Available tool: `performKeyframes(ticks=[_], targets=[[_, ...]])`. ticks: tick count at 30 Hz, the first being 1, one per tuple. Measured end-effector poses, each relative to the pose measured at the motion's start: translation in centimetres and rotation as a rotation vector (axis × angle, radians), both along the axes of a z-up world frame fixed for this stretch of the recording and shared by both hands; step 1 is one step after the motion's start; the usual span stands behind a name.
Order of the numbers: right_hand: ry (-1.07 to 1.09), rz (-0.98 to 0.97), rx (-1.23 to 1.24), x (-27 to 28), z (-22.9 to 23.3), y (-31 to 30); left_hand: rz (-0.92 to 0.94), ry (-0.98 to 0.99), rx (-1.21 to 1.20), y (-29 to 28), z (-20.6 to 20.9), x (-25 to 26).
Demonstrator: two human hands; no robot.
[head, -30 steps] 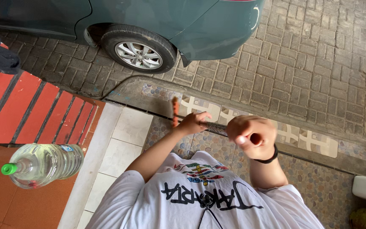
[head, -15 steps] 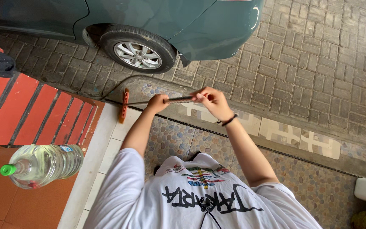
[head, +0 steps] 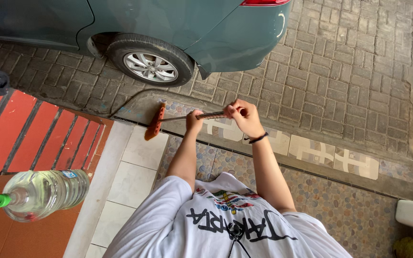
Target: The person assembles a broom by hand by threading and tightening a metal handle into a brush head.
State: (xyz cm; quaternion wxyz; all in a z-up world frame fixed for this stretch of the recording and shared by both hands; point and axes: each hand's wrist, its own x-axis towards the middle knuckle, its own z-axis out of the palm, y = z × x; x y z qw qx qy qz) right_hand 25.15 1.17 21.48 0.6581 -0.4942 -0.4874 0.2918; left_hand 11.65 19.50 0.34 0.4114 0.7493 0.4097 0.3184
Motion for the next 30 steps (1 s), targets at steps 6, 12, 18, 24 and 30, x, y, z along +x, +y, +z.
performKeyframes(ticks=[6, 12, 18, 24, 30], targets=[[0.022, -0.052, 0.011, 1.5, 4.6, -5.5, -0.114, -0.077, -0.094, -6.0, -1.9, 3.6], [0.020, -0.153, -0.007, 1.4, 10.0, -10.8, -0.444, 0.024, -0.263, -12.7, -1.4, 7.7], [-0.270, -0.282, -0.150, -0.6, 13.5, -13.6, -0.740, 0.008, -0.225, -16.5, 1.5, 8.9], [-0.187, -0.259, 0.009, -2.7, 16.6, -17.6, -0.926, -0.038, 0.037, -17.3, 7.0, 6.8], [0.000, -0.239, 0.236, -2.1, 16.4, -19.5, -0.966, 0.200, 0.226, -14.5, 10.9, 3.4]])
